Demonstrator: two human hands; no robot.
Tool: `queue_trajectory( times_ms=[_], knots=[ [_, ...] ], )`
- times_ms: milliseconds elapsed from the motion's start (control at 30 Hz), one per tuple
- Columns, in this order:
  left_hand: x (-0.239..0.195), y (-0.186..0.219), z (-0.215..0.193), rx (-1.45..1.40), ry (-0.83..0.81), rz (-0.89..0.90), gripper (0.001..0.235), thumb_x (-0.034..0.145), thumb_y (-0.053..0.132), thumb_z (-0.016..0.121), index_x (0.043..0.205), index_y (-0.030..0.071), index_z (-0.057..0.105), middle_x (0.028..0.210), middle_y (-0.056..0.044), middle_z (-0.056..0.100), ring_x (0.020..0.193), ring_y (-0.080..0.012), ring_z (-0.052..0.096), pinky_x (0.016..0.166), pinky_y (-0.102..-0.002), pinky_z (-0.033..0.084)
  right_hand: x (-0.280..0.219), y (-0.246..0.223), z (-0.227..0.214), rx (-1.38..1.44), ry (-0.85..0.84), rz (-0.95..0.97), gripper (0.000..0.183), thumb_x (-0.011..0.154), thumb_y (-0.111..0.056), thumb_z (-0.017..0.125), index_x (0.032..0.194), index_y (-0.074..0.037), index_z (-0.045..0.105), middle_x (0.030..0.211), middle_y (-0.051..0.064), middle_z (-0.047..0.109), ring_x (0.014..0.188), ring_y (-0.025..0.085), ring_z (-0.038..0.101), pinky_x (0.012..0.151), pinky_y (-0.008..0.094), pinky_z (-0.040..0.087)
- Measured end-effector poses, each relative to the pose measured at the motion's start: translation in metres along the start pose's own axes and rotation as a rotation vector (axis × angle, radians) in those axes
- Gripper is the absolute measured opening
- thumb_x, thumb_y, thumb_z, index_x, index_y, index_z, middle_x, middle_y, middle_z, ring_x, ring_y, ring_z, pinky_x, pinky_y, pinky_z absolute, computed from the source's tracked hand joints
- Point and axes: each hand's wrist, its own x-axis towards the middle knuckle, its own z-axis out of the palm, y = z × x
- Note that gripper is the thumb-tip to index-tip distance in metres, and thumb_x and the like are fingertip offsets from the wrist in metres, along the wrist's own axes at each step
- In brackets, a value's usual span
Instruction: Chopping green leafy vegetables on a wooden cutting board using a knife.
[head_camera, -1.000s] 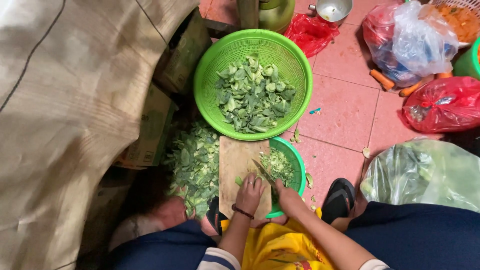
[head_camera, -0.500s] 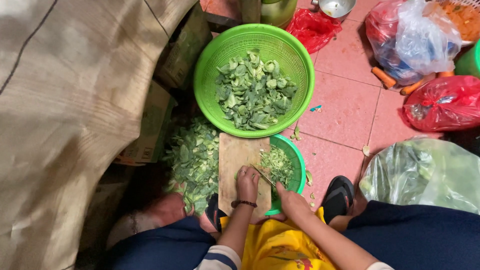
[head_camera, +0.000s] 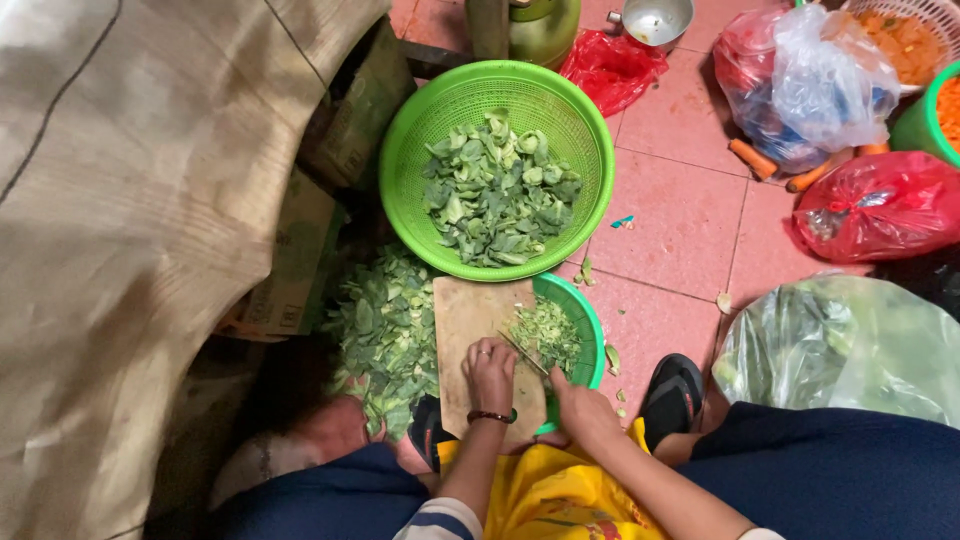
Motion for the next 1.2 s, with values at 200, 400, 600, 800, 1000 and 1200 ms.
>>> queue_trajectory(
  times_ms=[200, 400, 600, 800, 1000, 1200],
  knots=[
    [-0.022, -0.029, 0.030, -0.009, -0.034, 0.048, 0.020, 0.086, 0.009, 0.075, 0.103, 0.002, 0.067, 0.109, -0.015, 0.066, 0.106, -0.0358, 0.062, 0.090, -0.043, 0.054, -0.010, 0.002, -0.001, -0.001, -0.066, 0.014, 0.071, 0.078, -0.044, 0.081, 0.127, -0.012, 0.041, 0.086, 0.026, 0.071, 0.086, 0.049, 0.069, 0.071, 0.058, 0.053],
    [-0.024, -0.029, 0.028, -0.026, -0.102, 0.078, 0.018, 0.091, 0.009, 0.074, 0.105, 0.001, 0.067, 0.112, -0.015, 0.066, 0.110, -0.0359, 0.061, 0.093, -0.043, 0.053, 0.010, 0.002, 0.015, -0.041, -0.113, 0.037, 0.055, 0.086, -0.027, 0.066, 0.131, -0.011, 0.039, 0.091, 0.025, 0.071, 0.087, 0.047, 0.070, 0.072, 0.057, 0.055],
    [-0.024, -0.017, 0.018, 0.035, 0.017, 0.065, 0.021, 0.082, 0.006, 0.073, 0.103, 0.006, 0.068, 0.118, -0.018, 0.065, 0.112, -0.0378, 0.059, 0.091, -0.044, 0.053, 0.054, 0.052, 0.074, 0.195, 0.084, -0.140, 0.030, 0.094, -0.006, 0.044, 0.125, -0.006, 0.042, 0.091, 0.032, 0.069, 0.086, 0.050, 0.068, 0.071, 0.059, 0.055],
    [-0.019, -0.029, 0.028, 0.008, -0.107, -0.055, 0.017, 0.088, 0.004, 0.072, 0.104, 0.004, 0.066, 0.109, -0.015, 0.066, 0.109, -0.0368, 0.059, 0.093, -0.045, 0.053, 0.004, 0.017, 0.014, -0.083, -0.008, -0.036, 0.036, 0.094, -0.011, 0.044, 0.129, -0.012, 0.043, 0.088, 0.026, 0.071, 0.083, 0.047, 0.070, 0.071, 0.058, 0.055],
    [-0.015, -0.018, 0.020, 0.010, -0.144, -0.068, 0.015, 0.089, 0.006, 0.072, 0.101, 0.003, 0.064, 0.110, -0.016, 0.065, 0.112, -0.0372, 0.060, 0.091, -0.044, 0.053, 0.004, 0.015, 0.021, 0.019, -0.028, -0.020, 0.031, 0.097, -0.019, 0.048, 0.128, -0.016, 0.046, 0.095, 0.030, 0.069, 0.088, 0.050, 0.067, 0.073, 0.058, 0.053],
    [-0.014, -0.011, 0.001, 0.063, -0.020, 0.147, 0.031, 0.080, 0.009, 0.072, 0.108, 0.003, 0.062, 0.110, -0.018, 0.065, 0.108, -0.0384, 0.060, 0.090, -0.048, 0.052, 0.042, 0.038, 0.058, 0.137, -0.027, -0.077, 0.029, 0.095, -0.008, 0.041, 0.124, -0.008, 0.042, 0.094, 0.031, 0.070, 0.092, 0.049, 0.069, 0.077, 0.057, 0.054]
  ],
)
